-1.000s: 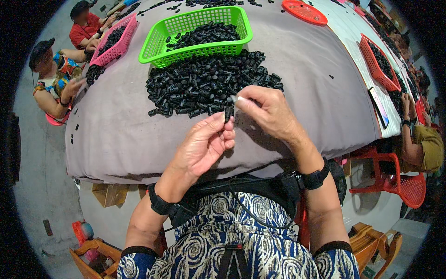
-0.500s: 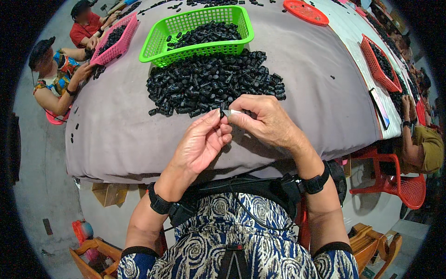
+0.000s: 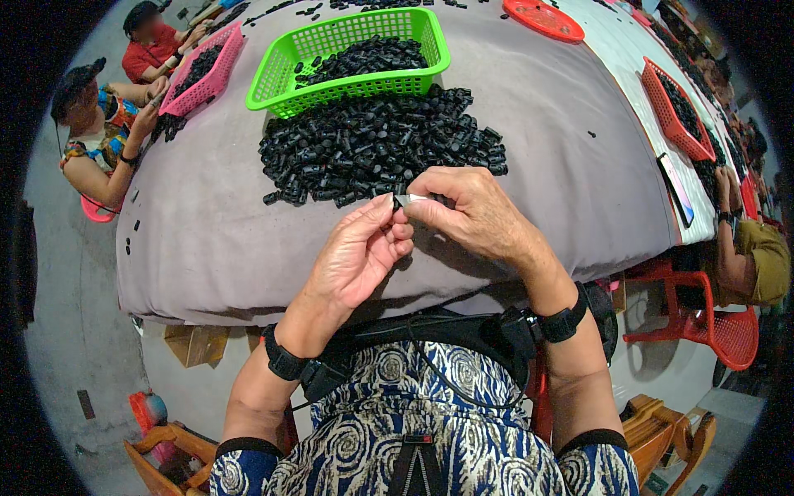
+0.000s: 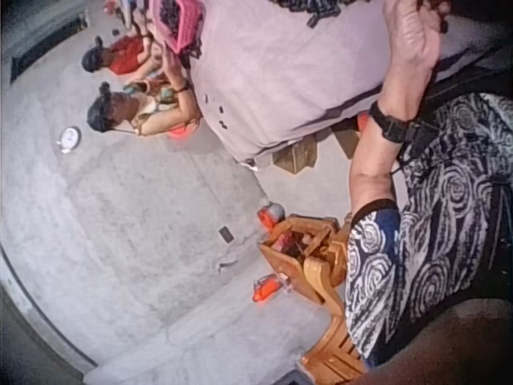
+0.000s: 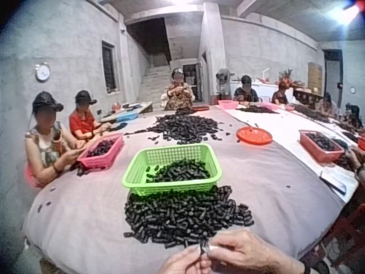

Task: Assembling small black plastic or rubber components at a factory workstation.

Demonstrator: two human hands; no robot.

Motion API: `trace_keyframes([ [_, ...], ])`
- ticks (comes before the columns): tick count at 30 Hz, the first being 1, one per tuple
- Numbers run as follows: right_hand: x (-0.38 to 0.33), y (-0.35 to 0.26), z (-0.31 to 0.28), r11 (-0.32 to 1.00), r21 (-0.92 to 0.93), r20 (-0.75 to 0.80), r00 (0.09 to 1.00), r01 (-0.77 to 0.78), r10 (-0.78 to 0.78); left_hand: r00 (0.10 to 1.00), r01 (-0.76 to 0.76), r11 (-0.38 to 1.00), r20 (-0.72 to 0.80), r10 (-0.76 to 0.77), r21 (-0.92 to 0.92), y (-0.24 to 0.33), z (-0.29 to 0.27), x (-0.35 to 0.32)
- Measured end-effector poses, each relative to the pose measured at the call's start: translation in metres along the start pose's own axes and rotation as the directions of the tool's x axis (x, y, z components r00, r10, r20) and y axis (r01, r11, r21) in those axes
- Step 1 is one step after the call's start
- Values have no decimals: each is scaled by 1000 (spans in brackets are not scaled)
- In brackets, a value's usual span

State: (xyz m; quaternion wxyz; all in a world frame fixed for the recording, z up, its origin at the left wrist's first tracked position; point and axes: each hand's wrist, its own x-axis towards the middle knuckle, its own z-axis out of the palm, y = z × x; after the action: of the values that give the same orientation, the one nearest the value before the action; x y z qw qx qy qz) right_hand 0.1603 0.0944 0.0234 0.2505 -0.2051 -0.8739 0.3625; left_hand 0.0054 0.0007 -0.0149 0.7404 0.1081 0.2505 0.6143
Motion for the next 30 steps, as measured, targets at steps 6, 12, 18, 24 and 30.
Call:
trace_keyframes([
  [6, -3, 12, 4, 972, 207, -184, 971, -114, 153, 1000, 15, 999, 13, -16, 35, -2, 1, 1],
  [12, 1, -4, 10, 841, 510, -134, 949, -181, 286, 1000, 4, 1000, 5, -4, 18, -2, 1, 1],
  [18, 1, 1, 21, 815, 507, -33, 939, -280, 343, 999, 31, 998, -28, -30, 46, -3, 2, -1],
  [24, 7, -6, 9, 780, 518, -41, 901, -351, 432, 997, 71, 991, -35, -68, 112, 7, -5, 1],
  [30, 29, 1, -26, 955, -2, 49, 954, -297, 297, 991, -44, 991, -118, 59, 126, 20, -15, 3],
])
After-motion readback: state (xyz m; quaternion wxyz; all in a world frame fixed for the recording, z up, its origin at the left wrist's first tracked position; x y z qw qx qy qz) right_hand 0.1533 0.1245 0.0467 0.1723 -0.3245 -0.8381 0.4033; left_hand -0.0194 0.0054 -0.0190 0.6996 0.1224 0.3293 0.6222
